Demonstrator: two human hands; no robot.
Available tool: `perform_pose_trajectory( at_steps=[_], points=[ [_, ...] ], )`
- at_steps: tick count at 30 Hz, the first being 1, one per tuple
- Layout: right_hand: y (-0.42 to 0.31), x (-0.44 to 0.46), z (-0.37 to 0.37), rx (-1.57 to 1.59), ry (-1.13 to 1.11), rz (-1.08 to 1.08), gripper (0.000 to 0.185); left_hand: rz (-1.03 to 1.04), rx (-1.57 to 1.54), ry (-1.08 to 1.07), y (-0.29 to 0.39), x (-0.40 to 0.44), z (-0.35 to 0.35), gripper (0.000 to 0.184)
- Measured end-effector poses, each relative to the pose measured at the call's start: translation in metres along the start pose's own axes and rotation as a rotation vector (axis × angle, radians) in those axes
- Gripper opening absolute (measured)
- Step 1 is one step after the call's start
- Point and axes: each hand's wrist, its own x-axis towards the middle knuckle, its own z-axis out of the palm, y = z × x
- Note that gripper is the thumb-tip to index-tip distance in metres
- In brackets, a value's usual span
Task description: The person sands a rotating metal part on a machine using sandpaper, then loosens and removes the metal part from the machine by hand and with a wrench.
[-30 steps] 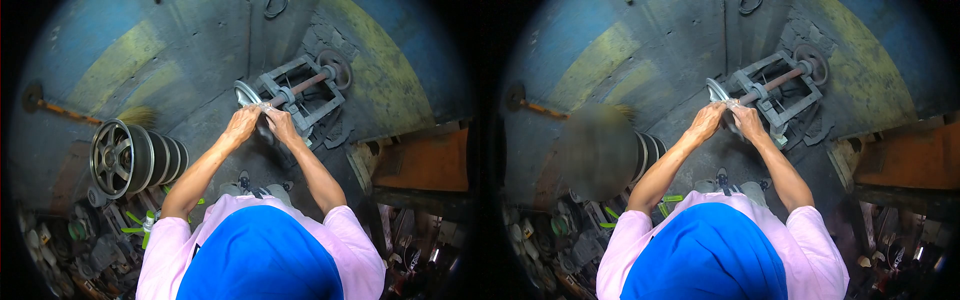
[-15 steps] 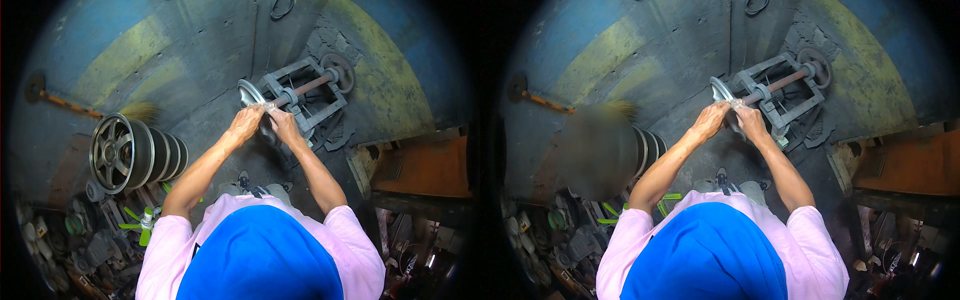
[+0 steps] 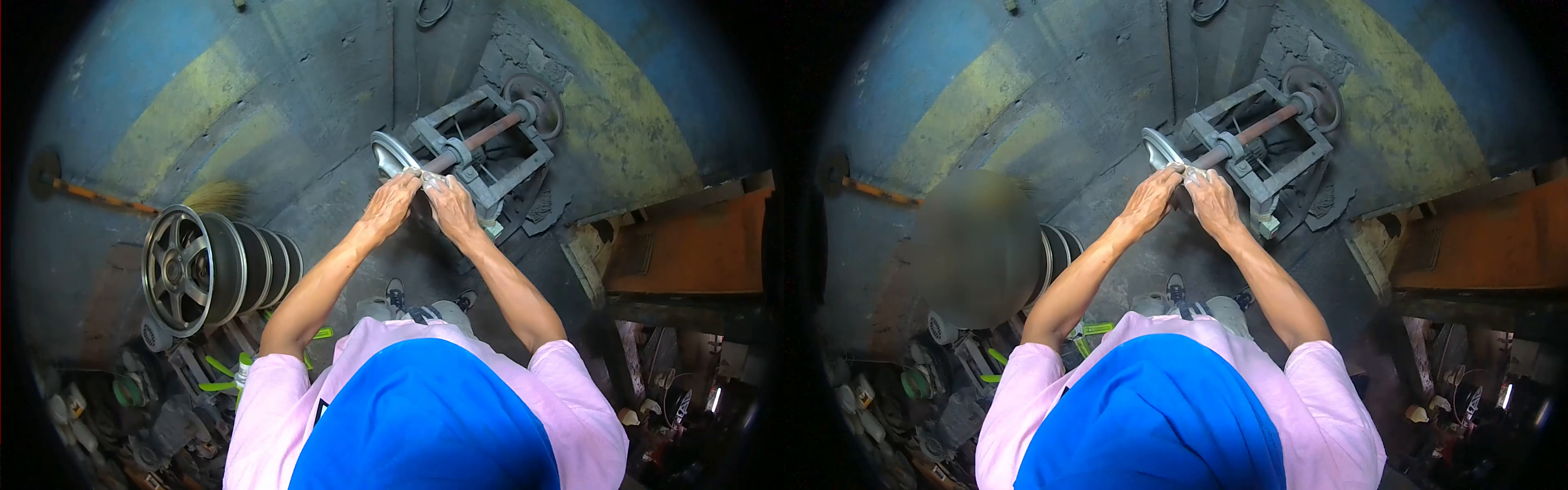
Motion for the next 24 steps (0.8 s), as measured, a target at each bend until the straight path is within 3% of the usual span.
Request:
perform_pose_trajectory(
  at_steps=[6,24],
  points=[
    [-0.004,-0.005,0.003,-0.032,-0.046,0.104,0.017,0.018,-0.04,-0.074,-0.004,0.008,0.0,0.04],
    [-0.004,0.006,-0.002,-0.026,-0.075,0.079,0.015,-0.002,-0.032,-0.093,-0.013,0.008,0.001,0.036]
  ],
)
